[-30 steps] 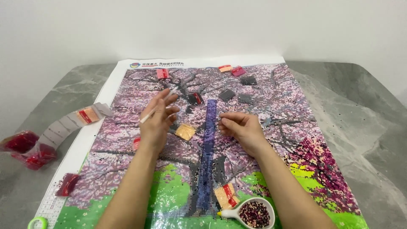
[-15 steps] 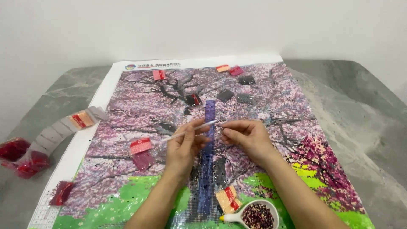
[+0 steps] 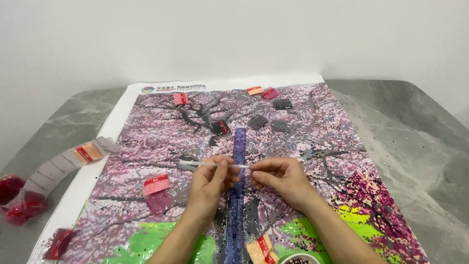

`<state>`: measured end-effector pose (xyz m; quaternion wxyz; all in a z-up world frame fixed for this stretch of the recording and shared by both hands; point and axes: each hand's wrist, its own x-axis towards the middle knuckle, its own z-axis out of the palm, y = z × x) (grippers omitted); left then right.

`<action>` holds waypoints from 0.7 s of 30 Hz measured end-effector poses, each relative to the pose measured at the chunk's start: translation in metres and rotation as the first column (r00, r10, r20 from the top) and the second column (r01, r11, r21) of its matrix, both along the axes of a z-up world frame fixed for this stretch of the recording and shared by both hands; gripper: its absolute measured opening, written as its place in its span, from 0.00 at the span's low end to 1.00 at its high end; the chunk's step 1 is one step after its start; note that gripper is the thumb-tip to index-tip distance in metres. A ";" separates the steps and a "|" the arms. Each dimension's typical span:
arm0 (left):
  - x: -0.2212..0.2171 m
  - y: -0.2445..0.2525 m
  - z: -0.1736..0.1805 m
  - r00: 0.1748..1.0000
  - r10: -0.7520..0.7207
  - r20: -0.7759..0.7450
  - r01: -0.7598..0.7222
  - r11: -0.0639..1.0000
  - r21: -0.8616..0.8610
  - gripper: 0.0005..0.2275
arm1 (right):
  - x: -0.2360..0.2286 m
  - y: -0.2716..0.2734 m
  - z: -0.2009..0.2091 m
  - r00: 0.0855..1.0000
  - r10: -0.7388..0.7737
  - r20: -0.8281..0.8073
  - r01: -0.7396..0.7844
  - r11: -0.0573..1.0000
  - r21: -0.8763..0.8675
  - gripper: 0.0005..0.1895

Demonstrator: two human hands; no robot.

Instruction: A person performs diamond painting by using a specialized pen tool to place small resin diamonds onto a sticky patterned canvas and a ruler to align them.

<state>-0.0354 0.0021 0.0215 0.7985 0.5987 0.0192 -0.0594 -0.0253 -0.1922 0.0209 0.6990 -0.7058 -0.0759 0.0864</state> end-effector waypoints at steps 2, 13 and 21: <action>0.001 -0.001 0.005 1.000 0.006 -0.025 -0.006 1.000 0.015 0.08 | 0.000 0.001 0.001 1.000 0.009 0.012 -0.009 1.000 0.001 0.10; 0.000 -0.003 -0.001 1.000 -0.013 0.023 0.012 0.998 0.065 0.09 | 0.000 0.003 -0.003 0.995 0.044 0.088 -0.045 0.999 0.006 0.10; -0.004 -0.001 0.005 0.996 0.047 0.072 -0.062 0.972 0.227 0.05 | -0.014 0.021 0.003 0.928 -0.024 0.372 0.187 0.893 -0.409 0.09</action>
